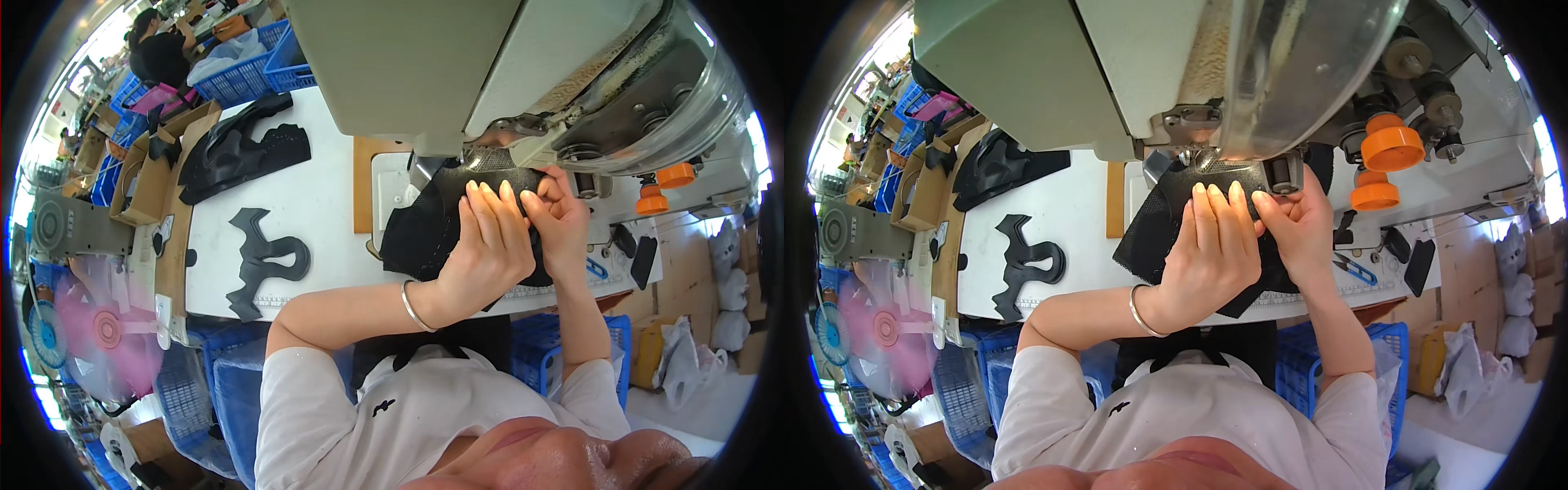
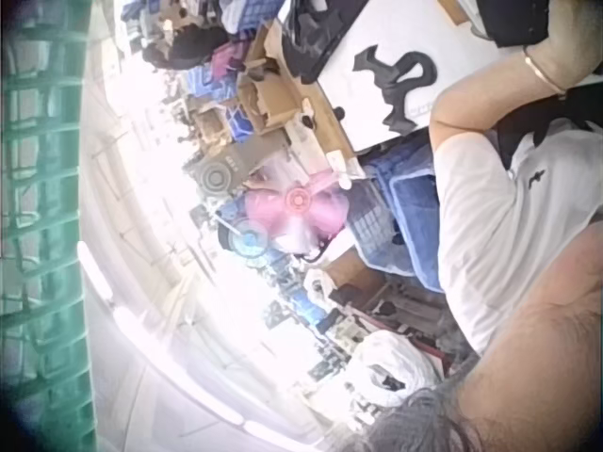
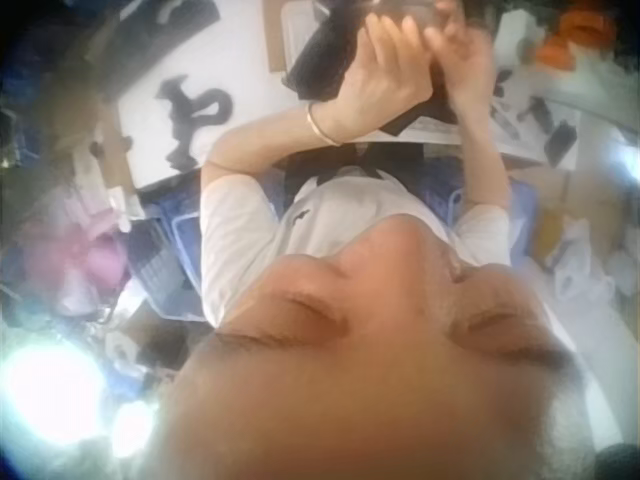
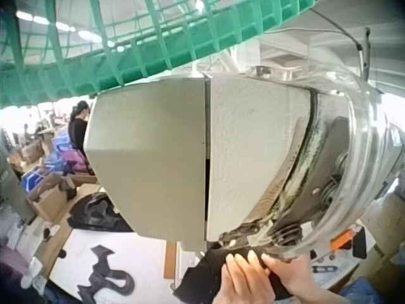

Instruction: The person aligns and feeds shoe upper components through a sewing machine by hand to stitch the pieces together, repeatedly guiding and repositioning the material.

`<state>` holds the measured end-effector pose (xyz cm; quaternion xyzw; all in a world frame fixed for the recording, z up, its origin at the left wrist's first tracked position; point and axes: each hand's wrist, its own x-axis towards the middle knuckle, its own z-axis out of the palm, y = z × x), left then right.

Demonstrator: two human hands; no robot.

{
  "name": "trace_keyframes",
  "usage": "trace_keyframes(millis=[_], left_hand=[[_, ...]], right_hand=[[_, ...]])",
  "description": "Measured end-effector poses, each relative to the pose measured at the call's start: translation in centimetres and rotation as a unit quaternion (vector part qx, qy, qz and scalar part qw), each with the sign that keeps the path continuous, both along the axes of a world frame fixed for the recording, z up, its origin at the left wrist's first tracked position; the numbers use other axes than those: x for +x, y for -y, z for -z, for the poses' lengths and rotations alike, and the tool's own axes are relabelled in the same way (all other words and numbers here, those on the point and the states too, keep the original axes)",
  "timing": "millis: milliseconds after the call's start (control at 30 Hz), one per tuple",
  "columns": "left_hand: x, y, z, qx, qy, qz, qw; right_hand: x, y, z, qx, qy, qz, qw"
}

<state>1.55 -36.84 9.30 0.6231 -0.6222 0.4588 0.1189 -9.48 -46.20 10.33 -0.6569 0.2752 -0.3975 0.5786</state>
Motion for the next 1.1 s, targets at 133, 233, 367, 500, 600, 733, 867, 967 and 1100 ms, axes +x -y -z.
trace_keyframes(millis=[133,233,367,500,600,733,867,967,1100], left_hand=[[0.5,-0.1,-0.2,-0.004,-0.007,0.009,1.000],[1.2,0.0,0.1,-0.002,0.001,0.015,1.000],[1.9,-0.1,0.1,0.000,0.031,0.039,0.999],[3.6,-0.6,-0.1,0.004,0.039,0.099,0.994],[5.1,-1.1,0.0,0.009,0.040,0.123,0.992],[7.9,-1.6,-0.2,0.026,0.045,0.201,0.978],[9.9,-1.1,-0.4,-0.005,-0.004,0.281,0.960],[12.1,-1.3,-1.8,0.028,0.020,0.331,0.943],[13.9,-1.4,-2.6,0.095,-0.058,0.360,0.926]], right_hand=[[-0.1,0.6,-1.9,0.004,-0.058,-0.011,0.998],[0.2,2.1,-3.8,-0.340,-0.325,0.007,0.882],[0.7,8.2,-0.7,-0.541,-0.340,0.036,0.768],[-0.8,13.7,2.7,-0.347,-0.363,0.001,0.864],[-0.5,14.3,3.0,-0.275,-0.338,-0.060,0.898],[-0.6,11.6,2.2,-0.293,-0.309,-0.053,0.903],[-0.9,10.3,3.1,-0.364,-0.267,-0.033,0.892],[0.0,6.4,0.7,-0.129,-0.255,-0.035,0.958],[-1.3,4.3,2.5,-0.088,-0.158,-0.045,0.983]])
